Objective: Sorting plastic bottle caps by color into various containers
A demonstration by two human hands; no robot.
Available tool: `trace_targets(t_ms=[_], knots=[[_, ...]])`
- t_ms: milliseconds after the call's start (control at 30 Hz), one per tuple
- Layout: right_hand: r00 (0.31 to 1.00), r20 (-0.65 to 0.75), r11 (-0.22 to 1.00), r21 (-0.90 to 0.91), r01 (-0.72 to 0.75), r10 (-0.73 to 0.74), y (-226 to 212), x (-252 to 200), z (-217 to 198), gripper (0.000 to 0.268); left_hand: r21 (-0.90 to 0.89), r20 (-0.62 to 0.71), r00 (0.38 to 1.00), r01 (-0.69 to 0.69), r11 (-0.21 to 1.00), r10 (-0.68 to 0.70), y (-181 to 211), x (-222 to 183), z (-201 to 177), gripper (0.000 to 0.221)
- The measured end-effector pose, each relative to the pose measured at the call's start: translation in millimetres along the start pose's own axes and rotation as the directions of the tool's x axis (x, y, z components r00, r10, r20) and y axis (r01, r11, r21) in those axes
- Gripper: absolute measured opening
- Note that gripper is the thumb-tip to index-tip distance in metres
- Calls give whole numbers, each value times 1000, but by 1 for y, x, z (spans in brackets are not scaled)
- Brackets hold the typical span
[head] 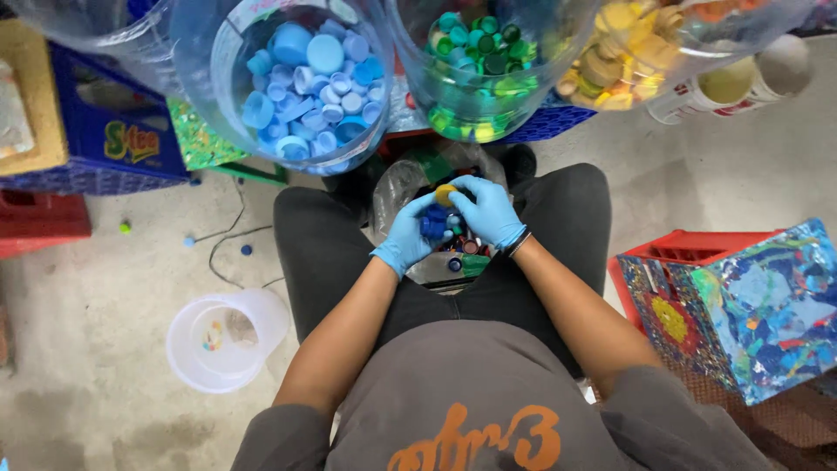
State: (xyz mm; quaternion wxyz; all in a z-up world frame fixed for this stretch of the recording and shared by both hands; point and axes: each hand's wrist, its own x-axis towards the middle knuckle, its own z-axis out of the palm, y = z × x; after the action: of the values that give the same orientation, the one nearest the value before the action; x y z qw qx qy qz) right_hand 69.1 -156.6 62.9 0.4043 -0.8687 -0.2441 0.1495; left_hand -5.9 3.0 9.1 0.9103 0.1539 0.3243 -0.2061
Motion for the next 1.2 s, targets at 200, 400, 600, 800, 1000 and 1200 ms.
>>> trace_targets(t_ms=[200, 400, 600, 800, 1000, 1200], knots=[[940, -340, 987, 139, 86, -34, -39, 4, -63, 19, 134, 139, 990, -55, 990, 36, 4, 15, -23, 39], [563, -695, 894, -315, 320, -447, -49, 26, -199, 18, -29, 75, 993, -89, 996, 91, 9, -16, 12, 22], [486, -698, 851, -434, 296, -525, -23, 43, -235, 12, -81, 237, 968, -68, 994, 85, 7, 15, -31, 42], [500, -700, 860, -406, 308, -510, -42, 23, -226, 9, -207, 325, 939, -45, 977, 112, 6, 9, -20, 48], [723, -532, 898, -265, 352, -440, -71, -14, -110, 23, -251, 289, 946, -72, 965, 146, 6, 3, -12, 50], [900, 78, 850, -303, 432, -429, -45, -19, -11, 78, -197, 228, 969, -51, 979, 97, 7, 14, -24, 49]])
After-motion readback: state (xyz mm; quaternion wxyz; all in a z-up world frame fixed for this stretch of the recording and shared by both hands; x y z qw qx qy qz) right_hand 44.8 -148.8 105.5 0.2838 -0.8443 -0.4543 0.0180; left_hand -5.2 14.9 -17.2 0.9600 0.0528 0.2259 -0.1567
